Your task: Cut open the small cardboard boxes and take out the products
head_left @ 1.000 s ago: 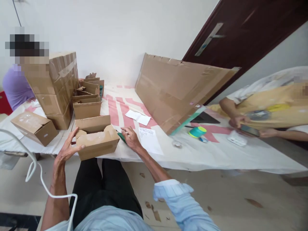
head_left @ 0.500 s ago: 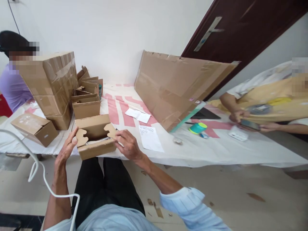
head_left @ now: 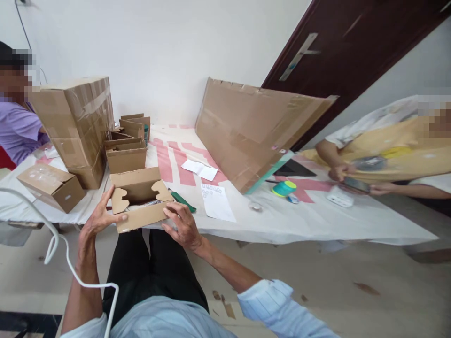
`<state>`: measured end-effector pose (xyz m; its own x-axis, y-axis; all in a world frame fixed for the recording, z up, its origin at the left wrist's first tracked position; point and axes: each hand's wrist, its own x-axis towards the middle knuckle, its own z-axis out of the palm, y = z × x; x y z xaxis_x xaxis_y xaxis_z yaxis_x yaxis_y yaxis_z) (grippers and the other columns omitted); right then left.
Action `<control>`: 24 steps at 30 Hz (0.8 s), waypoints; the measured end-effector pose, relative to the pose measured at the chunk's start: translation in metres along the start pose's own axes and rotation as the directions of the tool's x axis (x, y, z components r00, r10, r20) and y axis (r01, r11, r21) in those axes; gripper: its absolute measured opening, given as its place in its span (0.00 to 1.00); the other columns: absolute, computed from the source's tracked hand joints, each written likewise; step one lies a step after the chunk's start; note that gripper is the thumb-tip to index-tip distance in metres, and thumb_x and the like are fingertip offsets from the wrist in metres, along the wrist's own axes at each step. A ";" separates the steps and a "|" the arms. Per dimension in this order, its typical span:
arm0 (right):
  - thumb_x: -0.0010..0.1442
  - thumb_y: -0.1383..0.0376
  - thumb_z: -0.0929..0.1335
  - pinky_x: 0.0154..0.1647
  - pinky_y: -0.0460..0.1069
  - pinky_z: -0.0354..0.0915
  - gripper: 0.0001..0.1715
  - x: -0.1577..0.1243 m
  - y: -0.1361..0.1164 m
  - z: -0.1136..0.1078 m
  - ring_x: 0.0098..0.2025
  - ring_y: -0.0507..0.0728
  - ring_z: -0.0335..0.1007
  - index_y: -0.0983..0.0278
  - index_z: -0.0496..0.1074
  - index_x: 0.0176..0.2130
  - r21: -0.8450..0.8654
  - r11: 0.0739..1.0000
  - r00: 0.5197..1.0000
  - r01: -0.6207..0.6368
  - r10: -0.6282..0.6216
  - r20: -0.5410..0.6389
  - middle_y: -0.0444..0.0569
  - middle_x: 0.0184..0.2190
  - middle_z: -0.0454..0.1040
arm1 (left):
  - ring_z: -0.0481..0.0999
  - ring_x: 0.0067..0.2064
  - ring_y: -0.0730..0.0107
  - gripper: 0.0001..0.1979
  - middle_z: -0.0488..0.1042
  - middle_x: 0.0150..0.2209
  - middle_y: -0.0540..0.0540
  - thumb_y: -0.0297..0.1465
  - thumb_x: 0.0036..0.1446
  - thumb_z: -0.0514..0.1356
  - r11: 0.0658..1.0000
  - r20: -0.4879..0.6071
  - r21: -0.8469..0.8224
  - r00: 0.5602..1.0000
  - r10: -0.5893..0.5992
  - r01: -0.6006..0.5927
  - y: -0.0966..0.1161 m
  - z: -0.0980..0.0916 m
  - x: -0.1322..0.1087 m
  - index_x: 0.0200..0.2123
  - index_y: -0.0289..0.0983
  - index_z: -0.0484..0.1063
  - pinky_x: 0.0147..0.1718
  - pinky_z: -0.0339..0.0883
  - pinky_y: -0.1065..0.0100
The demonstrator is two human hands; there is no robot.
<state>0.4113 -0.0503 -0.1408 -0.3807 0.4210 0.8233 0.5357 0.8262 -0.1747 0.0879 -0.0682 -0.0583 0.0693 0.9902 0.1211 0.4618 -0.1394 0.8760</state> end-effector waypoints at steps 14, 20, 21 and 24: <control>0.58 0.56 0.76 0.54 0.57 0.72 0.28 0.102 0.006 0.000 0.56 0.64 0.73 0.60 0.74 0.56 -0.255 0.821 0.745 -0.511 0.571 0.345 0.54 0.54 0.76 | 0.57 0.77 0.31 0.63 0.53 0.79 0.35 0.51 0.44 0.77 0.998 -0.049 -0.054 0.998 0.036 -0.038 -0.014 0.005 0.000 0.78 0.42 0.54 0.65 0.72 0.46; 0.61 0.59 0.72 0.49 0.53 0.70 0.20 0.108 0.003 -0.003 0.52 0.62 0.75 0.61 0.76 0.52 -0.333 0.808 0.706 -0.486 0.588 0.394 0.53 0.52 0.78 | 0.58 0.76 0.31 0.61 0.55 0.78 0.35 0.50 0.47 0.77 0.995 -0.054 -0.060 0.996 0.072 -0.075 -0.014 0.006 -0.003 0.78 0.42 0.55 0.65 0.71 0.44; 0.63 0.60 0.71 0.49 0.52 0.70 0.18 0.107 0.003 -0.004 0.51 0.62 0.75 0.61 0.77 0.51 -0.324 0.816 0.720 -0.478 0.576 0.387 0.54 0.51 0.79 | 0.59 0.76 0.32 0.60 0.56 0.78 0.35 0.50 0.48 0.77 0.995 -0.059 -0.060 0.996 0.071 -0.074 -0.014 0.007 -0.004 0.78 0.42 0.55 0.66 0.70 0.43; 0.69 0.62 0.64 0.46 0.52 0.68 0.15 0.103 0.008 -0.006 0.46 0.61 0.77 0.61 0.79 0.48 -0.256 0.834 0.770 -0.490 0.551 0.321 0.55 0.46 0.82 | 0.61 0.75 0.33 0.53 0.58 0.77 0.35 0.49 0.53 0.74 0.998 -0.088 -0.047 0.995 0.038 -0.042 -0.012 0.009 -0.004 0.77 0.42 0.58 0.66 0.69 0.41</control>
<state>0.3811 -0.0021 -0.0538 -0.2399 0.8996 0.3648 0.8257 0.3867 -0.4107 0.0902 -0.0708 -0.0734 0.0087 0.9808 0.1950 0.4167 -0.1808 0.8909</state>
